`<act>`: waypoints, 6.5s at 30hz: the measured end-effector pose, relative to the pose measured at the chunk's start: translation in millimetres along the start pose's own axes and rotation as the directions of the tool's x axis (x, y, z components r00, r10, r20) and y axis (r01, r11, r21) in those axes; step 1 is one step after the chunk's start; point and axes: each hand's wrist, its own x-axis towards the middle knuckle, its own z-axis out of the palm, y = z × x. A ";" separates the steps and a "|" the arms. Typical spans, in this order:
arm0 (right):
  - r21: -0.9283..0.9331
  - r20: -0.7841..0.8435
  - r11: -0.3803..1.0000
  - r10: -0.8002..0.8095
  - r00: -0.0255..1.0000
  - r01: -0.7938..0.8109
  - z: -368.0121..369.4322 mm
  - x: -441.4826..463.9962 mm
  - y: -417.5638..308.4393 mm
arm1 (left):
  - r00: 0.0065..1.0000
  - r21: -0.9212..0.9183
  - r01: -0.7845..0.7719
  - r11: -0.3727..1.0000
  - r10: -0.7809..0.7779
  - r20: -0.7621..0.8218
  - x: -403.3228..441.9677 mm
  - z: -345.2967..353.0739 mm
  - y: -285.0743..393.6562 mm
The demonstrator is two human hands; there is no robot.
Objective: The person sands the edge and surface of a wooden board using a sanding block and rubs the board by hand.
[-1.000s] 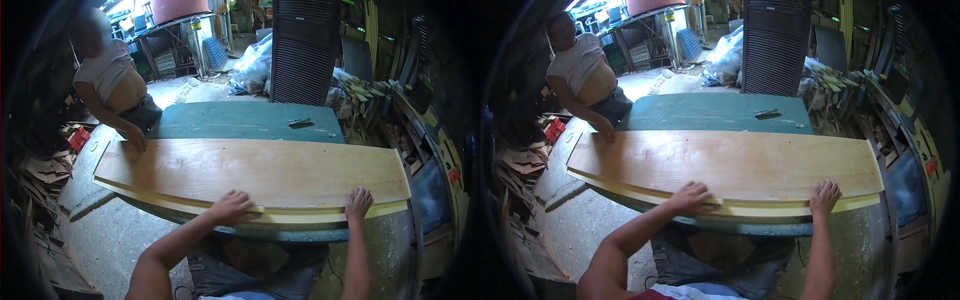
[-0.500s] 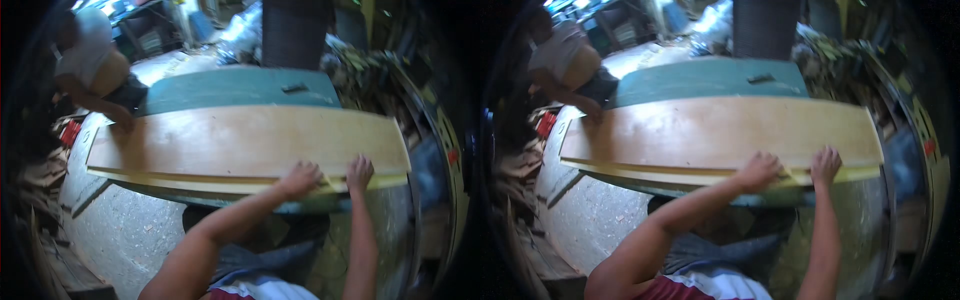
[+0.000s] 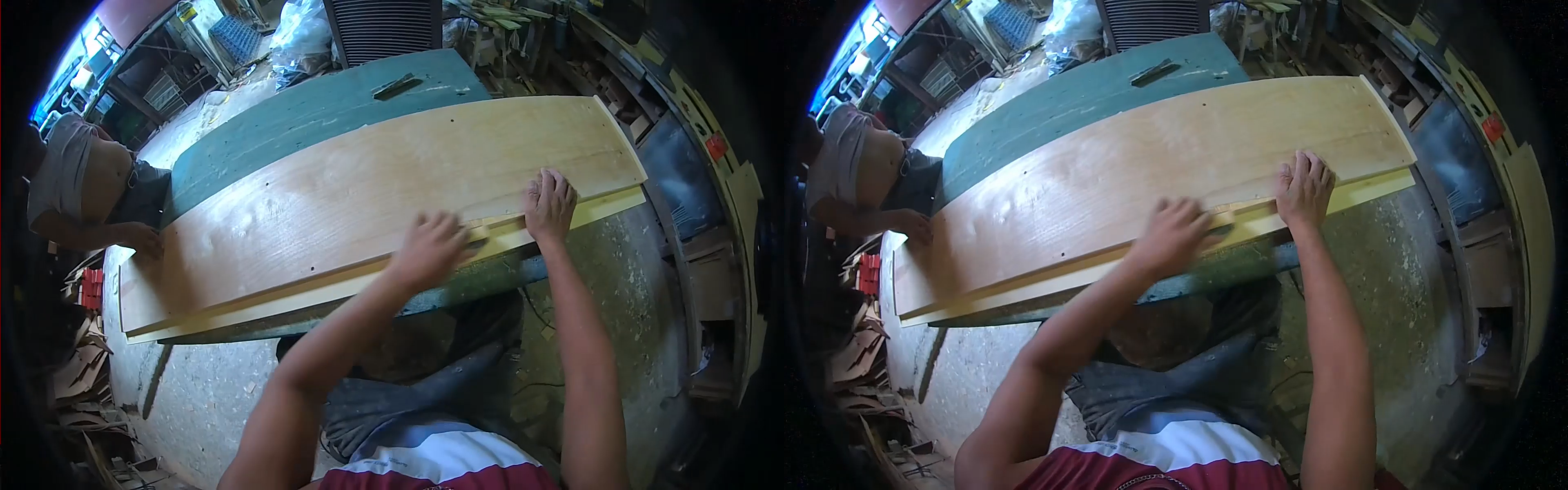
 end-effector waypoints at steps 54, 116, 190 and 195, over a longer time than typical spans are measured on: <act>0.145 -0.084 0.984 0.118 0.989 -0.105 24.3 2.3 33.3 | 0.943 0.110 0.331 0.937 -0.330 -0.034 -150.3 -91.1 -51.1; 0.664 0.167 0.508 -0.816 0.554 0.549 -79.6 -199.0 -406.1 | 0.004 -0.375 0.913 0.161 -0.923 -0.386 -470.2 -159.8 46.2; 0.653 0.101 0.438 -0.859 0.503 0.618 -72.0 -202.8 -425.9 | 0.527 0.132 0.837 0.531 -0.715 -0.459 -406.6 -216.5 -10.2; 0.592 0.148 0.545 -0.797 0.585 0.593 -73.5 -198.7 -378.3 | 0.775 0.245 0.630 0.737 -0.577 -0.258 -350.1 -246.7 -97.5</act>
